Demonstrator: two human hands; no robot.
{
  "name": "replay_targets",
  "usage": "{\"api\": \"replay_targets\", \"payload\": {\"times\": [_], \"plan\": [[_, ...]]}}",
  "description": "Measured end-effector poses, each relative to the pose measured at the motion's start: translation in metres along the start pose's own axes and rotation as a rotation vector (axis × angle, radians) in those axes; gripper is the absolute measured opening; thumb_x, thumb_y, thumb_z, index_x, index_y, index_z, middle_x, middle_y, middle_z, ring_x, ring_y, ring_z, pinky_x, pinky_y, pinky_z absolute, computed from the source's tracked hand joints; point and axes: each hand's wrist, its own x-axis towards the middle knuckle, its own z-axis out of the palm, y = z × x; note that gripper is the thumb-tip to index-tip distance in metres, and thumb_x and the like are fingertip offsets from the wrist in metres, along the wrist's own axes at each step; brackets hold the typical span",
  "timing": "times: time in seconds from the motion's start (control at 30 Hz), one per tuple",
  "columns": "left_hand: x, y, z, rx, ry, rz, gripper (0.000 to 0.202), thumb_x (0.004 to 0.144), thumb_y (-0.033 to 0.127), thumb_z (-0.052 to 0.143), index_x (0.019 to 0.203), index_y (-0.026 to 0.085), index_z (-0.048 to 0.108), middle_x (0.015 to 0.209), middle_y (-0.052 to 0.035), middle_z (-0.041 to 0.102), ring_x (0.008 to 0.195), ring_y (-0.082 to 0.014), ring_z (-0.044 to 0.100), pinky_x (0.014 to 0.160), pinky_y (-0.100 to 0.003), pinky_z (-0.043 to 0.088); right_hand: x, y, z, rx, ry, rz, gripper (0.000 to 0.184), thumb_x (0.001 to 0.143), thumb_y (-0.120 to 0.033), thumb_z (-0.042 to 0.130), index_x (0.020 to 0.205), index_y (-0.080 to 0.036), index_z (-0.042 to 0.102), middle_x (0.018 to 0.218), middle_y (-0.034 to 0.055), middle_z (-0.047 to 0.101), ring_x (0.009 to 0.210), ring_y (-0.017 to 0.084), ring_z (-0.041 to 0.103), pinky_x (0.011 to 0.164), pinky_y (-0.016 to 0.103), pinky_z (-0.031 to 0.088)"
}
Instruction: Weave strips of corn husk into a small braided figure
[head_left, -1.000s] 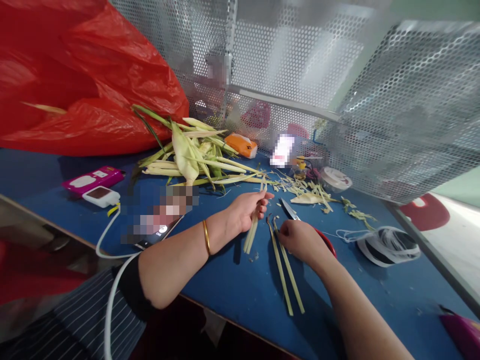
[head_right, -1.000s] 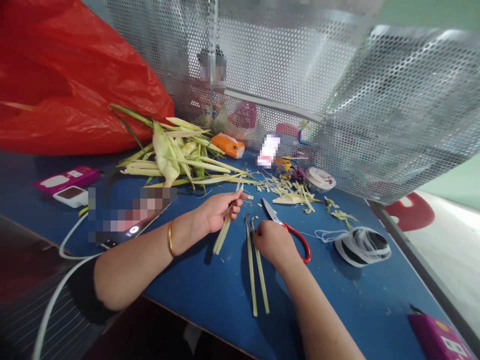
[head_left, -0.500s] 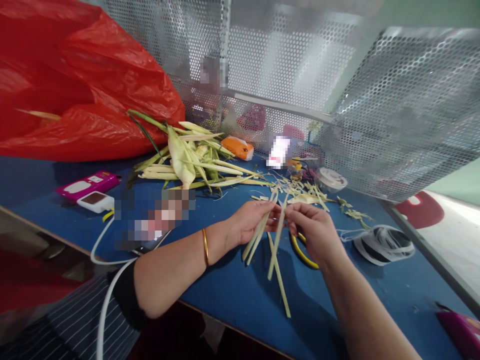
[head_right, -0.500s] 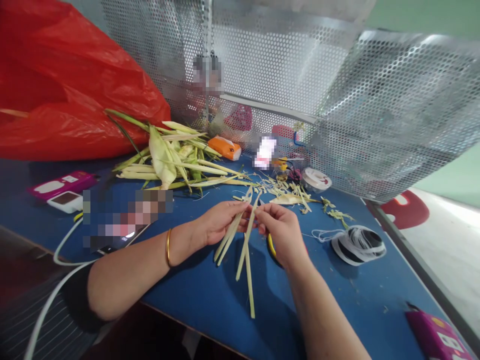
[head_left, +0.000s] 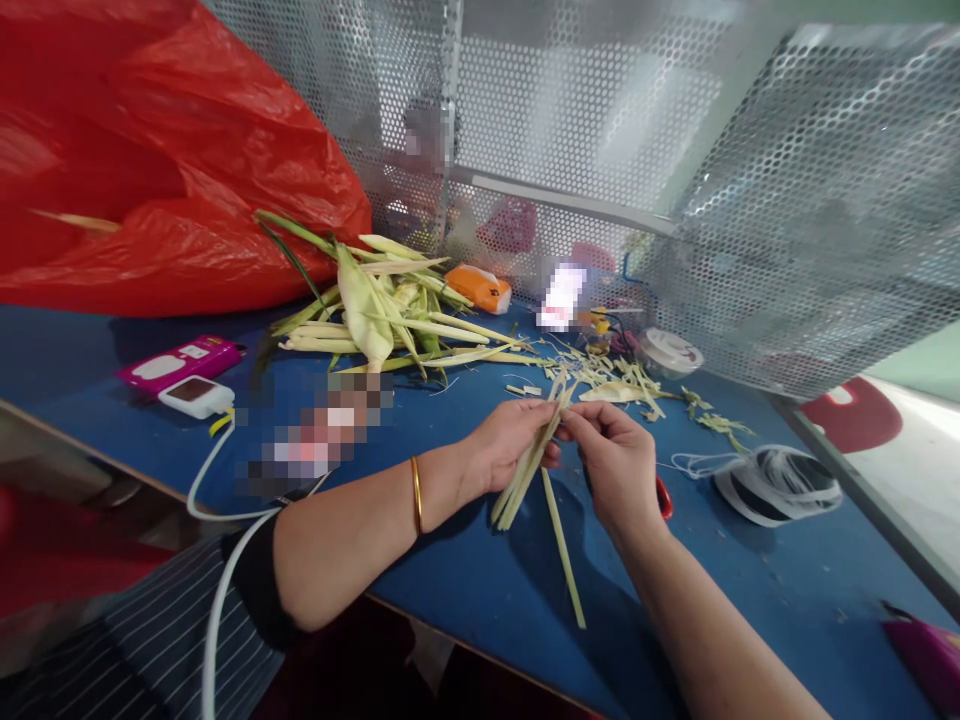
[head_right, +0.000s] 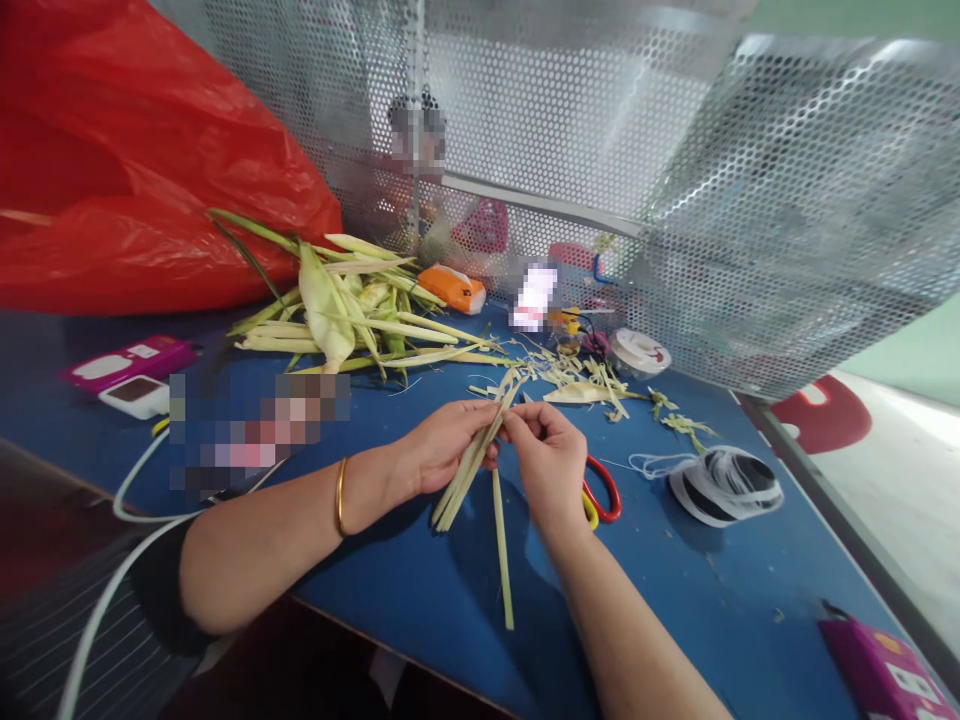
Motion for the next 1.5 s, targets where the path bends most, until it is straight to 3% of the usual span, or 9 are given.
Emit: {"api": "replay_targets", "payload": {"times": [0.27,0.43,0.7,0.87,1.17,1.27,1.33,1.5], "plan": [[0.0,0.0,-0.001,0.044,0.024,0.001,0.026,0.094,0.021,0.047,0.07,0.015,0.054,0.056,0.0027,0.052,0.037,-0.0036,0.039,0.039,-0.017,0.026,0.001,0.005,0.0,-0.101,-0.029,-0.072,0.016,0.073,-0.034,0.07,0.067,-0.019,0.065,0.056,-0.0028,0.056,0.054,0.012,0.044,0.054,0.026,0.036],[0.0,0.0,-0.002,0.078,0.016,0.034,0.026,0.094,0.022,0.047,0.07,0.015,0.051,0.054,0.0054,0.044,0.037,-0.0018,0.03,0.04,-0.017,0.016,0.003,0.009,-0.003,-0.149,-0.024,-0.091,0.017,0.074,-0.035,0.071,0.073,-0.019,0.065,0.054,-0.0067,0.044,0.052,0.01,0.034,0.05,0.025,0.028],[-0.001,0.0,-0.002,0.166,-0.019,0.045,0.019,0.093,0.024,0.046,0.078,0.015,0.054,0.056,0.0059,0.042,0.039,-0.0026,0.027,0.042,-0.019,0.013,0.008,0.006,-0.006,0.068,-0.07,0.051,0.03,0.069,-0.044,0.077,0.081,-0.018,0.068,0.063,-0.0033,0.056,0.051,0.008,0.038,0.048,0.024,0.03],[-0.003,-0.001,-0.002,0.265,-0.098,0.025,0.022,0.091,0.024,0.045,0.071,0.015,0.052,0.055,0.0054,0.042,0.04,-0.003,0.026,0.042,-0.02,0.012,0.009,0.003,-0.008,0.211,-0.157,0.192,0.035,0.066,-0.045,0.079,0.082,-0.014,0.073,0.055,-0.0041,0.048,0.048,0.006,0.031,0.043,0.022,0.023],[-0.007,0.002,0.001,0.299,-0.183,0.024,0.03,0.093,0.036,0.043,0.072,0.016,0.05,0.058,0.0049,0.042,0.043,-0.0043,0.024,0.043,-0.022,0.013,0.012,0.01,-0.009,0.213,-0.077,0.119,0.028,0.07,-0.041,0.077,0.079,-0.015,0.073,0.052,-0.0049,0.046,0.049,0.008,0.034,0.046,0.023,0.024],[-0.008,0.004,-0.001,0.339,-0.152,0.097,0.028,0.094,0.029,0.044,0.071,0.016,0.051,0.055,0.0066,0.034,0.042,-0.0041,0.023,0.044,-0.021,0.013,0.015,0.008,-0.013,0.108,-0.058,0.051,0.033,0.075,-0.049,0.07,0.073,-0.016,0.068,0.053,-0.0045,0.048,0.048,0.009,0.037,0.047,0.024,0.026],[-0.005,0.009,-0.005,0.284,-0.089,0.11,0.025,0.094,0.023,0.042,0.071,0.016,0.05,0.054,0.0073,0.031,0.041,-0.0038,0.021,0.043,-0.021,0.013,0.018,0.005,-0.018,-0.103,-0.08,-0.001,0.036,0.08,-0.053,0.062,0.072,-0.018,0.065,0.056,-0.0031,0.051,0.049,0.011,0.042,0.048,0.025,0.029],[0.005,0.023,-0.016,0.006,0.102,0.004,0.024,0.095,0.017,0.039,0.072,0.015,0.047,0.053,0.0087,0.029,0.038,-0.0024,0.02,0.04,-0.018,0.01,0.016,0.003,-0.021,-0.932,-0.486,-0.012,0.023,0.075,-0.042,0.068,0.067,-0.021,0.063,0.06,0.0007,0.063,0.055,0.016,0.054,0.052,0.027,0.031]]}}
